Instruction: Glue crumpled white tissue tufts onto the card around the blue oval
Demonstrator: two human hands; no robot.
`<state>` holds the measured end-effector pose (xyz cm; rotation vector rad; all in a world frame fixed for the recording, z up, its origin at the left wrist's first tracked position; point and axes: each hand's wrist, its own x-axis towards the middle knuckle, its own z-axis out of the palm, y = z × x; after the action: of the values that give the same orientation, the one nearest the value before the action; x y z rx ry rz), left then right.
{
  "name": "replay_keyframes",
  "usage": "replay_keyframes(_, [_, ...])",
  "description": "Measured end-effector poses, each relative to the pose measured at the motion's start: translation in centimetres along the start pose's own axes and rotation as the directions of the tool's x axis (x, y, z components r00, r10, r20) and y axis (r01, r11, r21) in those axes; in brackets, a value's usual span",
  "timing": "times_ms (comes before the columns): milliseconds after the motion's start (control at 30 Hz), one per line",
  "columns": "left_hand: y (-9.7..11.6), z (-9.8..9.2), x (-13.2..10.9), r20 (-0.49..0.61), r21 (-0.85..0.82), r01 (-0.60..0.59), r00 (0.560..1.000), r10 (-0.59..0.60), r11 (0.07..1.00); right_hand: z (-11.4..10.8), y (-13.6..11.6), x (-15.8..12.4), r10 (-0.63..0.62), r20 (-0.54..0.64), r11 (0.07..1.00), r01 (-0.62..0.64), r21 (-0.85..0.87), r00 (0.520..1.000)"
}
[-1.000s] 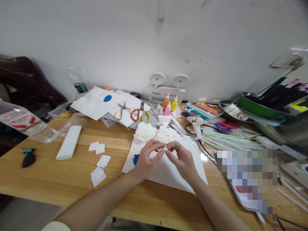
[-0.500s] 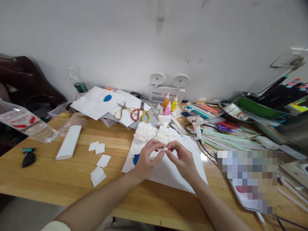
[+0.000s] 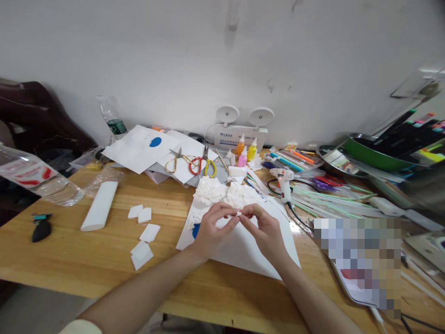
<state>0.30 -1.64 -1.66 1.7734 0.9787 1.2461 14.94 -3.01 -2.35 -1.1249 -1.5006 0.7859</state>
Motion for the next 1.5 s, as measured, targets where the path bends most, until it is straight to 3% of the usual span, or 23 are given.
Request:
replay_keyframes(233, [-0.2,0.1,0.1,-0.024,-0.02,0.023,0.999,-0.024,1.0,-0.1,0.1,0.0,0.023,-0.053,1.0,-0.023,0.002,0.998])
replay_keyframes(467, [0.0,0.0,0.5,0.032,-0.2,0.231,0.973,-0.229,0.952,-0.3,0.1,0.2,-0.017,-0.026,1.0,0.017,0.0,1.0])
replay_keyframes(667, [0.2,0.0,0.8,0.206,-0.451,0.506,0.86,-0.466,0.735,-0.8,-0.3,0.4,-0.144,0.069,0.973,0.154,-0.17,0.987])
replay_keyframes(767, [-0.1,0.1,0.7,0.322,-0.539,0.594,0.801,-0.505,0.598,-0.9,-0.2,0.4,-0.164,0.106,0.966,0.181,-0.183,0.981])
replay_keyframes(900, [-0.3,0.2,0.6,0.376,-0.598,0.614,0.782,-0.496,0.515,-0.9,-0.2,0.4,-0.164,0.115,0.964,0.184,-0.191,0.98])
replay_keyframes(1400, [-0.2,0.2,0.7,0.384,-0.579,0.631,0.77,-0.51,0.516,-1.0,-0.2,0.5,-0.209,0.111,0.948,0.229,-0.222,0.972])
replay_keyframes(1500, [-0.1,0.2,0.7,0.354,-0.53,0.624,0.778,-0.519,0.574,-1.1,-0.3,0.5,-0.214,0.11,0.945,0.234,-0.228,0.971])
